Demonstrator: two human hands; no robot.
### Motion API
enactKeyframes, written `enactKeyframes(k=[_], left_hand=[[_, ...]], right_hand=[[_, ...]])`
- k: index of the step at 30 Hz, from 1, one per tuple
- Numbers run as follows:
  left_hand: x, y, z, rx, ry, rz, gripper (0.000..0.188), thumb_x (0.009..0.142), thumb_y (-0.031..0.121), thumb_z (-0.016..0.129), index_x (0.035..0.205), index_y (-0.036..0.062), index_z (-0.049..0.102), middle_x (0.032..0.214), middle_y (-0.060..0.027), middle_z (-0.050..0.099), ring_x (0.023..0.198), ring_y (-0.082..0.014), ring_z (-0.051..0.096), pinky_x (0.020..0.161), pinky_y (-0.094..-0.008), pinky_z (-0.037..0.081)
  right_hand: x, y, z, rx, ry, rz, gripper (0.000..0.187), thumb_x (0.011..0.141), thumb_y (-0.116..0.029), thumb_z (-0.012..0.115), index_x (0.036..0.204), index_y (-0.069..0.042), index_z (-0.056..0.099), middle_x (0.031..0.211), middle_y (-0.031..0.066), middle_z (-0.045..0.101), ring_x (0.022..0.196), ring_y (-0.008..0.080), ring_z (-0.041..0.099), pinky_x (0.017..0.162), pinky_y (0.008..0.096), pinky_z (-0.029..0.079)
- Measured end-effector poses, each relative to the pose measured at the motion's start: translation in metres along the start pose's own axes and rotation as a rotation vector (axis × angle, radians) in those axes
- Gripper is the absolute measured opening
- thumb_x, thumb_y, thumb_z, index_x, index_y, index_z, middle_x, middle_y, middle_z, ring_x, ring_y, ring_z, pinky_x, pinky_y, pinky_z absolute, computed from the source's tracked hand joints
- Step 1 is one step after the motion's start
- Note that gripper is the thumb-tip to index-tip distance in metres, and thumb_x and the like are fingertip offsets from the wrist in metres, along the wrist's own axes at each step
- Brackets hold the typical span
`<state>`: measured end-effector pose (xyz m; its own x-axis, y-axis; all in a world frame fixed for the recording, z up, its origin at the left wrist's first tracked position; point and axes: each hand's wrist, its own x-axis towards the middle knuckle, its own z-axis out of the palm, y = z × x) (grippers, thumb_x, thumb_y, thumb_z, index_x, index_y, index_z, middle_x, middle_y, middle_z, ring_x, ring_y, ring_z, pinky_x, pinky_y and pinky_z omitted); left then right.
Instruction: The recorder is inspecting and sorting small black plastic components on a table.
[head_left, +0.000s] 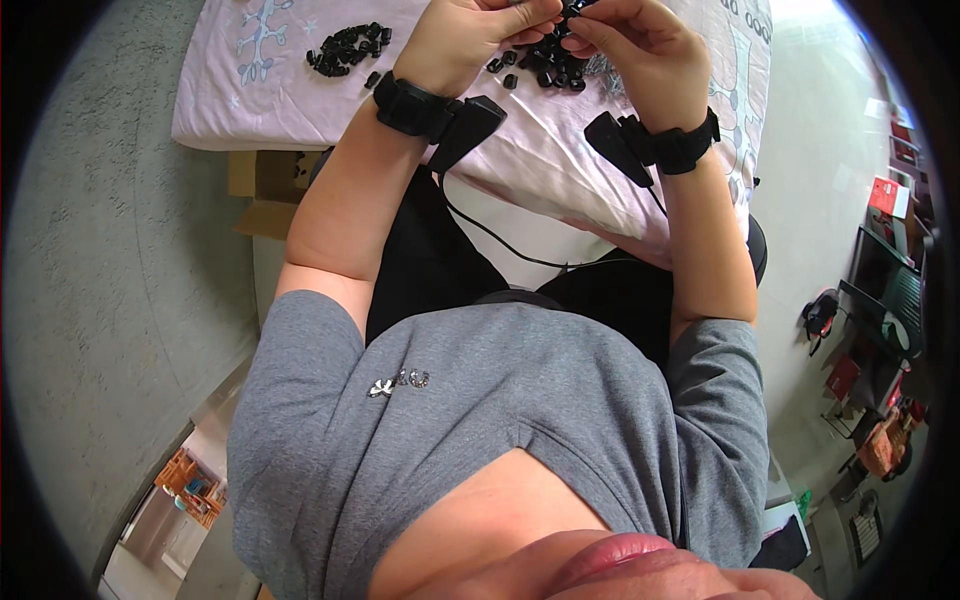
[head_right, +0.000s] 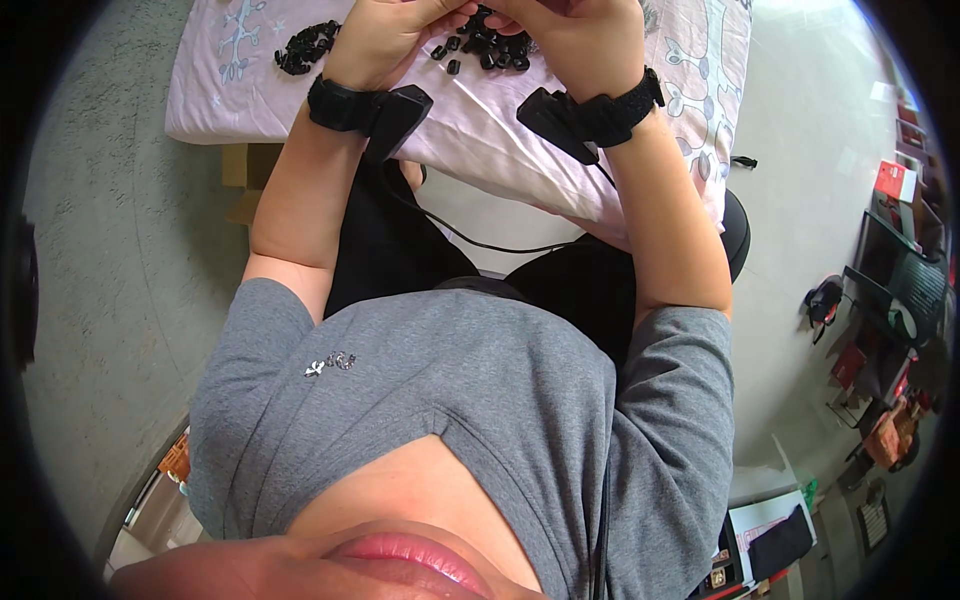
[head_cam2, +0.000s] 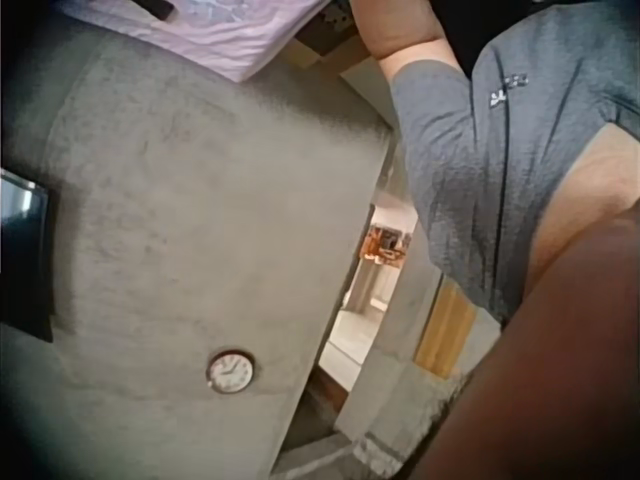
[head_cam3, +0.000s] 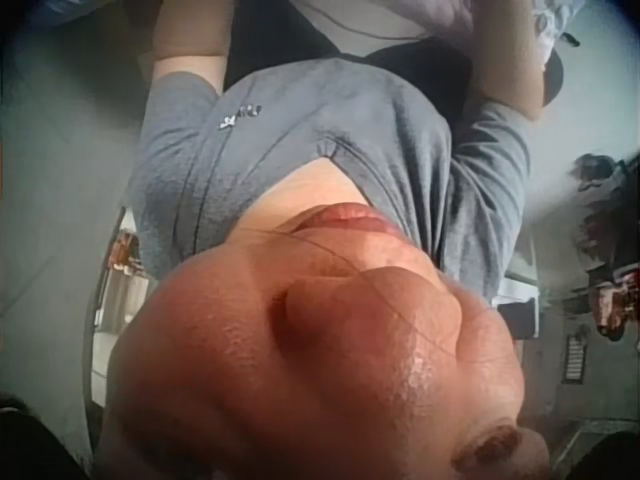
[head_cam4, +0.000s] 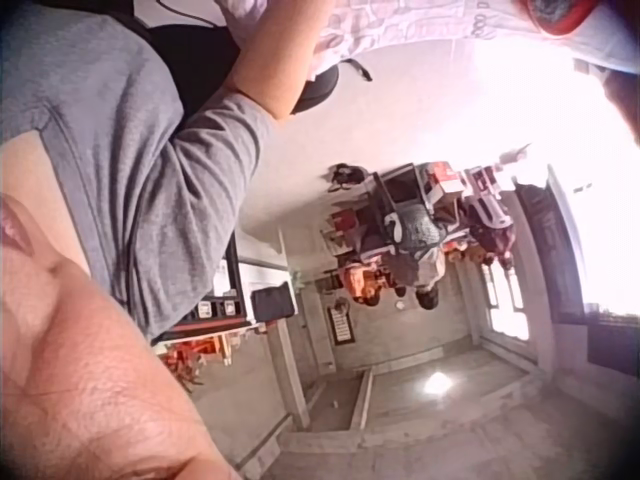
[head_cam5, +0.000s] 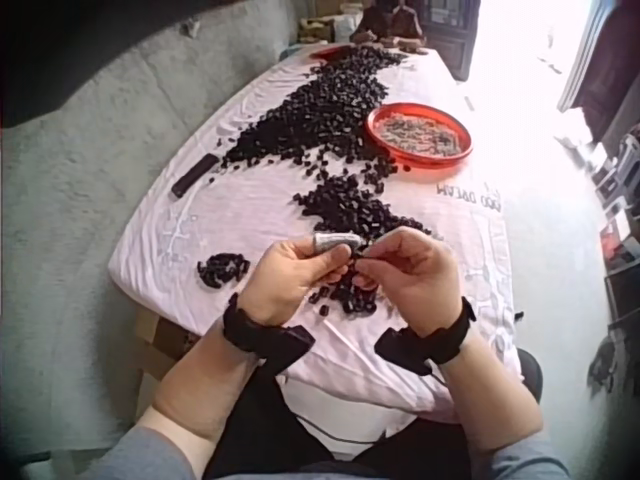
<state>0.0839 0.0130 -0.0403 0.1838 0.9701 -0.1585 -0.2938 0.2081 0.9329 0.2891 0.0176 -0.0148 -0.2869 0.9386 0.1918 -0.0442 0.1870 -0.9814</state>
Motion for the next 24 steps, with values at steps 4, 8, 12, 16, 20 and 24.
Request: enactKeyframes(k=[4, 8, 12, 16, 20, 24], left_hand=[[0.001, -0.002, 0.008, 0.045, 0.005, -0.005, 0.02, 0.102, 0.014, 0.068, 0.111, -0.0022, 0.073, 0.095, -0.0033, 0.075, 0.082, -0.0092, 0.068, 0.076, -0.0223, 0.055], [-0.005, 0.0, 0.018, -0.129, -0.04, 0.088, 0.02, 0.104, 0.01, 0.063, 0.115, -0.004, 0.071, 0.095, -0.0069, 0.075, 0.085, -0.0146, 0.072, 0.078, -0.0264, 0.058], [-0.007, 0.003, 0.022, -0.104, -0.044, 0.107, 0.019, 0.104, 0.008, 0.062, 0.117, -0.0042, 0.07, 0.095, -0.0091, 0.076, 0.082, -0.0175, 0.074, 0.076, -0.0282, 0.059], [-0.004, 0.0, 0.022, -0.087, -0.032, 0.117, 0.02, 0.103, 0.008, 0.063, 0.117, -0.0036, 0.07, 0.095, -0.0088, 0.076, 0.081, -0.0168, 0.074, 0.075, -0.028, 0.059], [-0.001, -0.007, 0.024, -0.08, 0.015, 0.138, 0.019, 0.103, 0.01, 0.065, 0.116, -0.0029, 0.071, 0.093, -0.0078, 0.075, 0.079, -0.0158, 0.073, 0.073, -0.0272, 0.059], [0.002, -0.015, 0.022, -0.18, 0.003, 0.096, 0.02, 0.103, 0.013, 0.065, 0.113, -0.0026, 0.072, 0.092, -0.0065, 0.075, 0.078, -0.0138, 0.072, 0.072, -0.0259, 0.058]], right_hand=[[-0.001, 0.001, 0.001, 0.028, -0.011, -0.027, 0.008, 0.091, 0.01, 0.068, 0.096, 0.004, 0.068, 0.088, 0.0087, 0.074, 0.079, 0.0142, 0.072, 0.074, 0.0258, 0.059], [0.001, 0.004, 0.002, 0.128, -0.012, -0.001, 0.005, 0.093, 0.009, 0.067, 0.096, 0.005, 0.068, 0.09, 0.0105, 0.075, 0.082, 0.0162, 0.073, 0.078, 0.0273, 0.06], [0.0, 0.007, 0.001, 0.131, 0.004, 0.044, 0.004, 0.094, 0.008, 0.066, 0.096, 0.005, 0.068, 0.089, 0.0106, 0.075, 0.082, 0.0158, 0.073, 0.078, 0.0273, 0.06], [-0.001, 0.012, 0.002, 0.125, 0.011, 0.033, 0.004, 0.095, 0.007, 0.066, 0.096, 0.005, 0.068, 0.089, 0.0104, 0.075, 0.081, 0.0149, 0.073, 0.077, 0.0268, 0.06], [-0.001, 0.02, 0.0, 0.17, 0.026, 0.008, 0.006, 0.095, 0.007, 0.066, 0.101, 0.005, 0.068, 0.09, 0.0092, 0.073, 0.08, 0.0141, 0.071, 0.077, 0.0269, 0.059], [0.0, 0.025, -0.006, 0.065, 0.069, -0.006, 0.01, 0.092, 0.0, 0.072, 0.101, 0.003, 0.074, 0.095, 0.0115, 0.076, 0.08, 0.0185, 0.073, 0.075, 0.0305, 0.059]])
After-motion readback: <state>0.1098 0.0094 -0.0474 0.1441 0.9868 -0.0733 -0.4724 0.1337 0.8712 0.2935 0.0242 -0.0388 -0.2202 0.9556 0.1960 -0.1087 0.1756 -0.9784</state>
